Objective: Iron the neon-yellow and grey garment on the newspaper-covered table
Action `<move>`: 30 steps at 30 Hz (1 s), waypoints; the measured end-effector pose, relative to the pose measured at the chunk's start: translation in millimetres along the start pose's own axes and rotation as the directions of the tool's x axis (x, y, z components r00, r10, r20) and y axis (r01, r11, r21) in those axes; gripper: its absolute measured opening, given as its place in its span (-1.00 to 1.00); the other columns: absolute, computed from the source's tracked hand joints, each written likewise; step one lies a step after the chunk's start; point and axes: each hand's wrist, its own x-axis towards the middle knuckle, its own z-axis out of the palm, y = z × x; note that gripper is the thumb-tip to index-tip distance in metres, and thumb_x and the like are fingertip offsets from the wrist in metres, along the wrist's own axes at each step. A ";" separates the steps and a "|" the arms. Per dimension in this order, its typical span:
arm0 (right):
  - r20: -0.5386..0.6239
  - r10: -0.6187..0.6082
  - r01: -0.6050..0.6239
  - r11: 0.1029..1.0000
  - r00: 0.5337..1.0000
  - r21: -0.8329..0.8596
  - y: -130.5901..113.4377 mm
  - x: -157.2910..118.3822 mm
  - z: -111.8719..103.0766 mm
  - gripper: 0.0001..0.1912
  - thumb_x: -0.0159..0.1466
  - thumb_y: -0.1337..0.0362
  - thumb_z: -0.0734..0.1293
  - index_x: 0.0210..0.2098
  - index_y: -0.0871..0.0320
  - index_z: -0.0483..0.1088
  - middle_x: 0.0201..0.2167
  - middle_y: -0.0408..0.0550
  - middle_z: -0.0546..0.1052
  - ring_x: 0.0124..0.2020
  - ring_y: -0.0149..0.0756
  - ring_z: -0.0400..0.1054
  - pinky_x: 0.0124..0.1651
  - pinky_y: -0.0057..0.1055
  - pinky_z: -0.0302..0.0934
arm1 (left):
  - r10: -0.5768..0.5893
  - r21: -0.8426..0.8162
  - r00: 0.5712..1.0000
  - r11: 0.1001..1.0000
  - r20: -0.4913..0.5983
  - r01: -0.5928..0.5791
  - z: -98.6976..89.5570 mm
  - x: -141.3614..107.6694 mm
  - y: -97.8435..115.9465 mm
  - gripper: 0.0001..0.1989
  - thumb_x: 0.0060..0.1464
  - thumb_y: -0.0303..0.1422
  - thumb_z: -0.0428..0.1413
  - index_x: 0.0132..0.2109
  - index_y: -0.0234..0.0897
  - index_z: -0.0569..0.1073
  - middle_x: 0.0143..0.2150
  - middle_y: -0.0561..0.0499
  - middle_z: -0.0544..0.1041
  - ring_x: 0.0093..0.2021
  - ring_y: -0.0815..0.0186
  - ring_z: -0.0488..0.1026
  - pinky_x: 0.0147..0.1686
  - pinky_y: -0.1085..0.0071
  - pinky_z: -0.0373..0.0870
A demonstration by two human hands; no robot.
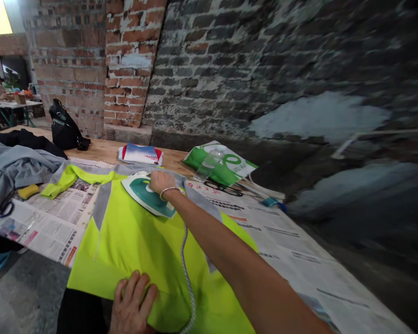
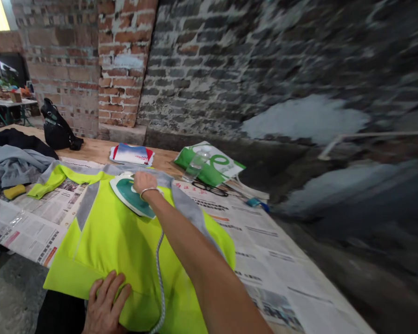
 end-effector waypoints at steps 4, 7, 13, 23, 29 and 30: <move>0.007 0.124 -0.124 0.992 0.992 -0.003 24.3 16.4 0.5 -0.58 0.32 0.34 0.27 0.11 0.38 0.48 0.06 0.42 0.52 0.10 0.00 0.44 0.02 -0.28 0.30 | 0.018 -0.015 1.000 1.000 -0.006 -0.018 -1.4 2.0 -1.3 -0.68 0.24 -0.23 0.07 0.08 -0.13 0.53 0.07 0.00 0.60 0.28 0.23 0.31 0.27 0.28 0.08; 0.012 0.182 -0.181 0.983 0.983 -0.027 45.7 11.6 3.1 -0.58 0.31 0.33 0.29 0.10 0.40 0.49 0.08 0.44 0.50 0.09 0.01 0.44 0.01 -0.28 0.31 | 0.010 -0.033 1.000 0.999 -0.006 -0.010 -2.2 2.6 -0.8 -0.70 0.25 -0.25 0.06 0.06 -0.13 0.54 0.06 0.00 0.60 0.27 0.23 0.32 0.27 0.29 0.06; 0.020 0.208 -0.206 0.976 0.978 -0.075 68.8 -26.8 8.6 -0.59 0.28 0.32 0.32 0.08 0.32 0.50 0.04 0.33 0.55 0.06 0.00 0.47 -0.03 -0.29 0.31 | 0.003 0.004 0.999 1.000 0.037 -0.003 1.7 -4.7 0.5 -0.60 0.17 -0.10 0.18 0.11 -0.09 0.52 0.10 0.00 0.59 0.26 0.20 0.31 0.25 0.28 0.09; 0.165 -0.226 0.239 0.969 0.960 -0.063 58.9 -114.1 -3.3 -0.78 0.26 0.23 0.33 -0.14 0.14 0.53 -0.19 0.11 0.63 -0.11 -0.10 0.52 -0.25 -0.39 0.14 | -0.026 -0.025 1.000 0.999 0.001 0.026 1.2 -0.1 1.5 -0.62 0.14 -0.15 0.20 0.08 -0.13 0.52 0.06 0.01 0.61 0.22 0.24 0.32 0.30 0.27 -0.01; 0.265 -0.492 0.515 0.857 0.829 -0.017 58.0 -143.9 -13.0 -0.87 0.22 0.32 0.35 -0.23 0.10 0.50 -0.29 -0.02 0.63 -0.15 -0.16 0.52 -0.28 -0.41 0.04 | -0.013 0.002 1.000 1.000 0.021 0.013 0.8 -1.0 -0.4 -0.57 0.05 -0.16 0.25 0.07 -0.13 0.52 0.10 -0.01 0.59 0.27 0.21 0.28 0.30 0.26 0.01; 0.264 -0.497 0.521 0.853 0.826 -0.025 58.2 -144.3 -13.6 -0.87 0.22 0.33 0.35 -0.22 0.10 0.50 -0.29 -0.02 0.63 -0.15 -0.16 0.52 -0.28 -0.40 0.03 | -0.011 0.009 1.000 1.000 0.019 0.011 0.6 -0.8 -0.8 -0.56 0.04 -0.16 0.26 0.07 -0.13 0.52 0.09 -0.01 0.59 0.29 0.20 0.27 0.30 0.26 0.02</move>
